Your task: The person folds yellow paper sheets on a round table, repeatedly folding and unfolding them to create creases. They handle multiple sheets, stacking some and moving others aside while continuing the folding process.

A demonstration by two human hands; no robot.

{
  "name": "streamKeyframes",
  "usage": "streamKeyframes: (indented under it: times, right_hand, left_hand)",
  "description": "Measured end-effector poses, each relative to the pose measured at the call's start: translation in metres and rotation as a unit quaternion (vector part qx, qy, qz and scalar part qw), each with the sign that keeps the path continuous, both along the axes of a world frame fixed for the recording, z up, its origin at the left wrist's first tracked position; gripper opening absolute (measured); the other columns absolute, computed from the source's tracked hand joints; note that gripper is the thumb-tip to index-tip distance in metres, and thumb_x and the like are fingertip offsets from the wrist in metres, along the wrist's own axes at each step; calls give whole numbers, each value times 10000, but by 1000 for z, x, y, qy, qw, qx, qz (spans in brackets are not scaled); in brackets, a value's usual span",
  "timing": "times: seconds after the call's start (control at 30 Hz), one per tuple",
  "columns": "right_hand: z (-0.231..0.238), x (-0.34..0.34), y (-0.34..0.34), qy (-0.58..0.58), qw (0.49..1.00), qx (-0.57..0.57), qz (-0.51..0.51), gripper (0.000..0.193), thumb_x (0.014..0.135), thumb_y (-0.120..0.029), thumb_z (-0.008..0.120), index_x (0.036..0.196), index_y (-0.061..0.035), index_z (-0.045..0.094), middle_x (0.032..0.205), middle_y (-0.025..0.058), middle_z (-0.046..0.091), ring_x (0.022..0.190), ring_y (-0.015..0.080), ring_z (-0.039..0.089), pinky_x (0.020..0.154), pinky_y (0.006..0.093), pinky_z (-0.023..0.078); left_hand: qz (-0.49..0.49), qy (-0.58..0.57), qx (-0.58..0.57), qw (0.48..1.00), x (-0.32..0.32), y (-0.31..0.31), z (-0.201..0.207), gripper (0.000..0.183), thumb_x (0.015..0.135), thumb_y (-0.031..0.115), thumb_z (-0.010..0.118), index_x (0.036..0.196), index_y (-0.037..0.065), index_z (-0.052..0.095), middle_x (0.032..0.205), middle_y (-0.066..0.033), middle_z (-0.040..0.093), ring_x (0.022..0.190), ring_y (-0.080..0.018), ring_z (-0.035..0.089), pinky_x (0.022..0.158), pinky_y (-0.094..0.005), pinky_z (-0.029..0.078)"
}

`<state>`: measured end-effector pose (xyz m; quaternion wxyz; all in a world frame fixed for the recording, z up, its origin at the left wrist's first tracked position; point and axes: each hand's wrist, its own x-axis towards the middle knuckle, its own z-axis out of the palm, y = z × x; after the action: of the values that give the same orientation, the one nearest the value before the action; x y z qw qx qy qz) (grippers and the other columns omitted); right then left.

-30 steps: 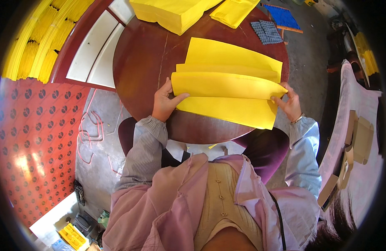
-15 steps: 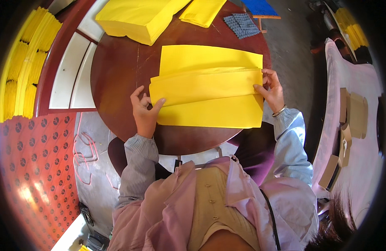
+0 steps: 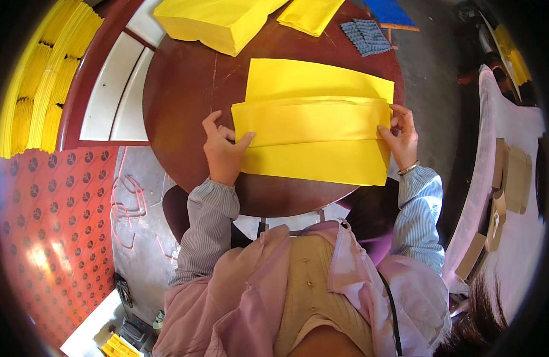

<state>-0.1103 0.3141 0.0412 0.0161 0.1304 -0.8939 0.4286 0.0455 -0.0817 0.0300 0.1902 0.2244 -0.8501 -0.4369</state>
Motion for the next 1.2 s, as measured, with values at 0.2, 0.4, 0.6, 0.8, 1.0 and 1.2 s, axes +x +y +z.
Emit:
streamKeyframes:
  times: [0.2,0.4,0.6,0.8,1.0,1.2]
  right_hand:
    - [3,-3,-1,-13,999,41,-7,560,864,-135,822,1366,-118,575,854,14,623,743,135,628,731,285,545]
    - [6,-5,-3,-35,998,48,-9,570,863,-146,825,1375,-149,574,873,18,631,767,139,638,746,283,551]
    - [5,-7,-2,-32,999,42,0,577,868,-161,832,1381,-159,569,900,23,638,802,156,658,769,292,566]
    - [7,-7,-7,-42,998,49,-13,593,867,-185,835,1391,-156,558,945,54,680,827,195,694,775,326,589]
    - [34,10,-24,226,953,201,-34,603,885,-238,827,1426,-133,580,1125,74,682,1047,255,665,940,417,511]
    - [-4,54,-127,211,924,256,190,621,1094,-416,522,1658,-210,364,1739,43,329,1620,235,262,1306,517,169]
  left_hand:
    - [4,-68,51,996,-2,5,12,644,740,105,899,1280,12,563,1130,-157,643,755,-253,657,738,-379,536]
    - [-99,44,-387,916,-12,20,35,665,801,42,770,1433,74,564,1387,-197,595,1362,-364,505,1117,-467,440]
    - [-297,-21,-239,924,-24,21,21,532,959,35,554,1488,87,553,1609,-205,460,1543,-366,378,1273,-515,315]
    - [-177,-93,-190,961,-40,66,1,593,1022,264,622,1545,33,467,1647,-283,380,1547,-453,332,1273,-546,275]
    - [-106,-128,-388,907,-42,108,-12,760,1066,513,532,1640,46,359,1665,-356,287,1580,-515,208,1260,-659,166]
    - [-95,-131,-387,908,-42,109,-18,774,1067,538,518,1649,55,353,1681,-346,266,1596,-507,166,1268,-666,114]
